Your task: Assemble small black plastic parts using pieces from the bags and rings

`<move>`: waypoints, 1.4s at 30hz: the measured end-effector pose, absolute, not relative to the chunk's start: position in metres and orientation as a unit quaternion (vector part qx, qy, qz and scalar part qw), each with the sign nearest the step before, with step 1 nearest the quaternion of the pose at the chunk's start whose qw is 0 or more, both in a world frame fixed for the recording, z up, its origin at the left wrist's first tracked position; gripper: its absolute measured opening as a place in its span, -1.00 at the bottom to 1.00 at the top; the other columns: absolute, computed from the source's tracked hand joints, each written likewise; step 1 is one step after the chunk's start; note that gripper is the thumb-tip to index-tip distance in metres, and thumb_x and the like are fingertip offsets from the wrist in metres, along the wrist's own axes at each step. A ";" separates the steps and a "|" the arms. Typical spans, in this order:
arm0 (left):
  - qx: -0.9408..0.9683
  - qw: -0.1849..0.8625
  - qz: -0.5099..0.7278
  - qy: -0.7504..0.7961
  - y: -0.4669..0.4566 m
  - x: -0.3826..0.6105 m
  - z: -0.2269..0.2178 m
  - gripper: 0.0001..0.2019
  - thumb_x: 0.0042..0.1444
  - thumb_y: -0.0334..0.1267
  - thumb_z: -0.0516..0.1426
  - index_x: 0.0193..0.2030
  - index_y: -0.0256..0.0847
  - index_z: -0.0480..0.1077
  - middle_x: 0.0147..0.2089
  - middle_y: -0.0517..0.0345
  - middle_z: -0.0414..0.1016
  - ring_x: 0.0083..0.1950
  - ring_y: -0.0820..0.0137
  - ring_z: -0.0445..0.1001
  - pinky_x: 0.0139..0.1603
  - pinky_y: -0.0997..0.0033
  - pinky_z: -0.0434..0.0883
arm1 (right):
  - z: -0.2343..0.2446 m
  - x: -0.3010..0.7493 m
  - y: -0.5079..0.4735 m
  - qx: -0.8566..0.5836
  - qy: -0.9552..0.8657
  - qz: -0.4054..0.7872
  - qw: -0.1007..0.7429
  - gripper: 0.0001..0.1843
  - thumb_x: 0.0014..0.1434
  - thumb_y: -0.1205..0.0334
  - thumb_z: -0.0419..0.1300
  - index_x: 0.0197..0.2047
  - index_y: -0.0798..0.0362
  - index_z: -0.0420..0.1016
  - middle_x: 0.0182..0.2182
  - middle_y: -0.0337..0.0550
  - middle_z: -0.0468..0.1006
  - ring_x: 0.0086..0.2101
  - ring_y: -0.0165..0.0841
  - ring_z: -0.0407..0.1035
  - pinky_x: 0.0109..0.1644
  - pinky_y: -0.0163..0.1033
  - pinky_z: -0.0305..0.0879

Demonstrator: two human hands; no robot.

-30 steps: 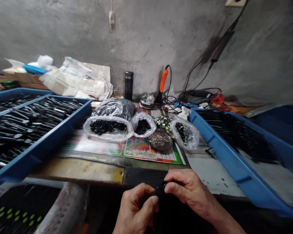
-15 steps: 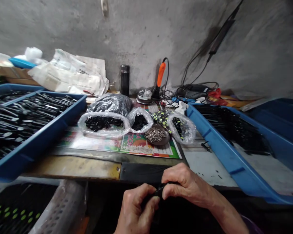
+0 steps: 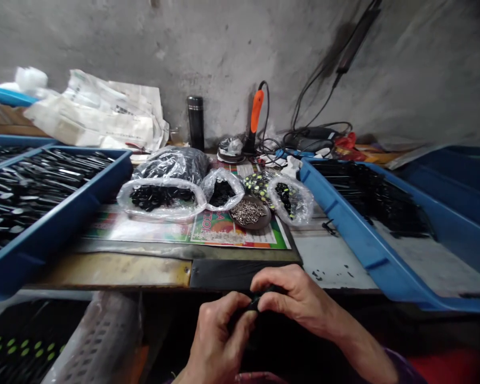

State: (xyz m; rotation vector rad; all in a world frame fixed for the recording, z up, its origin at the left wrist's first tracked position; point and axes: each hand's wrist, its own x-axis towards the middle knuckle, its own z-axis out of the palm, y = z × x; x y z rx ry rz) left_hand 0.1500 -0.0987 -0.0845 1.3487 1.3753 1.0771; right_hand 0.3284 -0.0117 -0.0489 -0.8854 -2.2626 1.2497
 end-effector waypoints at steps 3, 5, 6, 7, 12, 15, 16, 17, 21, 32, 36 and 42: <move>0.428 0.585 0.452 0.519 -0.096 0.154 -0.082 -0.69 0.16 -0.02 0.21 -0.37 -0.26 0.43 -0.54 0.22 0.37 -0.61 0.56 0.20 -0.59 0.56 0.14 | -0.054 0.330 -0.020 -0.379 -0.712 0.537 0.247 -0.43 0.25 -0.28 0.16 -0.14 0.13 0.51 -0.61 -0.32 0.34 -0.65 -0.51 0.18 -0.57 -0.42 0.04; 0.356 0.661 0.463 0.471 -0.095 0.158 -0.084 -0.60 0.06 0.09 0.28 -0.38 -0.25 0.38 -0.57 0.26 0.37 -0.66 0.62 0.14 -0.65 0.60 0.09 | -0.056 0.330 -0.025 -0.396 -0.679 0.560 0.263 -0.46 0.28 -0.24 0.15 -0.19 0.15 0.49 -0.68 -0.37 0.26 -0.68 -0.53 0.13 -0.60 -0.44 -0.02; 0.328 0.686 0.467 0.451 -0.095 0.160 -0.085 -0.56 0.01 0.12 0.31 -0.37 -0.24 0.36 -0.58 0.27 0.38 -0.69 0.65 0.11 -0.67 0.62 0.06 | -0.058 0.329 -0.027 -0.400 -0.668 0.566 0.269 -0.48 0.28 -0.22 0.15 -0.22 0.15 0.49 -0.69 -0.37 0.25 -0.68 -0.54 0.12 -0.60 -0.45 -0.03; 0.304 0.704 0.470 0.437 -0.095 0.161 -0.087 -0.54 -0.03 0.13 0.34 -0.38 -0.24 0.34 -0.60 0.27 0.39 -0.71 0.67 0.09 -0.69 0.64 0.04 | -0.058 0.328 -0.029 -0.404 -0.658 0.573 0.273 -0.49 0.28 -0.21 0.16 -0.24 0.14 0.47 -0.69 -0.37 0.25 -0.69 -0.54 0.12 -0.61 -0.46 -0.04; 0.248 0.742 0.474 0.404 -0.099 0.167 -0.090 -0.55 -0.07 0.07 0.39 -0.40 -0.25 0.35 -0.61 0.20 0.47 -0.75 0.67 0.14 -0.74 0.66 0.04 | -0.064 0.323 -0.037 -0.417 -0.627 0.589 0.293 -0.51 0.28 -0.21 0.16 -0.33 0.11 0.38 -0.67 -0.40 0.21 -0.69 -0.58 0.06 -0.65 -0.49 -0.09; 0.240 0.748 0.475 0.397 -0.100 0.167 -0.089 -0.55 -0.08 0.07 0.39 -0.41 -0.26 0.35 -0.61 0.20 0.48 -0.76 0.66 0.17 -0.76 0.66 0.06 | -0.069 0.323 -0.041 -0.420 -0.628 0.581 0.302 -0.52 0.30 -0.19 0.15 -0.34 0.10 0.36 -0.68 -0.40 0.21 -0.70 -0.58 0.05 -0.66 -0.49 -0.11; 0.239 0.748 0.475 0.398 -0.100 0.167 -0.089 -0.55 -0.08 0.07 0.39 -0.41 -0.26 0.36 -0.61 0.20 0.48 -0.76 0.67 0.17 -0.76 0.67 0.06 | -0.071 0.323 -0.042 -0.420 -0.628 0.580 0.304 -0.52 0.30 -0.19 0.14 -0.34 0.10 0.36 -0.68 -0.40 0.21 -0.70 -0.58 0.05 -0.66 -0.49 -0.11; 0.239 0.748 0.473 0.399 -0.099 0.168 -0.088 -0.55 -0.08 0.06 0.40 -0.41 -0.26 0.36 -0.60 0.20 0.48 -0.76 0.66 0.18 -0.76 0.67 0.06 | -0.073 0.324 -0.043 -0.418 -0.629 0.580 0.305 -0.52 0.31 -0.19 0.14 -0.34 0.10 0.36 -0.69 -0.40 0.21 -0.70 -0.58 0.04 -0.66 -0.49 -0.12; 0.230 0.747 0.470 0.411 -0.098 0.168 -0.084 -0.55 -0.10 0.05 0.40 -0.43 -0.26 0.35 -0.61 0.20 0.46 -0.76 0.67 0.17 -0.77 0.68 0.04 | -0.079 0.323 -0.046 -0.410 -0.626 0.584 0.314 -0.50 0.31 -0.20 0.12 -0.36 0.10 0.35 -0.69 -0.40 0.21 -0.70 -0.58 0.03 -0.66 -0.49 -0.11; 0.268 0.722 0.472 0.429 -0.082 0.165 -0.076 -0.49 -0.18 0.13 0.42 -0.44 -0.25 0.35 -0.63 0.24 0.44 -0.76 0.67 0.15 -0.77 0.68 0.03 | -0.067 0.328 -0.034 -0.435 -0.654 0.523 0.332 -0.52 0.29 -0.21 0.13 -0.19 0.09 0.45 -0.65 -0.38 0.22 -0.66 -0.52 0.10 -0.61 -0.44 0.01; 0.279 0.696 0.493 0.441 -0.075 0.165 -0.073 -0.48 -0.18 0.15 0.42 -0.44 -0.26 0.36 -0.63 0.25 0.43 -0.75 0.69 0.13 -0.74 0.67 0.00 | -0.051 0.350 -0.009 -0.480 -0.728 0.333 0.359 -0.63 0.34 -0.06 0.10 -0.20 0.07 0.52 -0.52 -0.23 0.46 -0.53 -0.40 0.34 -0.46 -0.35 0.23; 0.275 0.675 0.501 0.467 -0.069 0.163 -0.071 -0.44 -0.26 0.19 0.43 -0.46 -0.25 0.35 -0.66 0.28 0.40 -0.72 0.69 0.11 -0.69 0.65 -0.04 | -0.054 0.388 0.045 -0.520 -0.789 0.070 0.319 -0.68 0.36 0.13 0.01 -0.19 0.08 0.55 -0.22 -0.04 0.61 -0.22 -0.19 0.50 -0.15 -0.18 0.33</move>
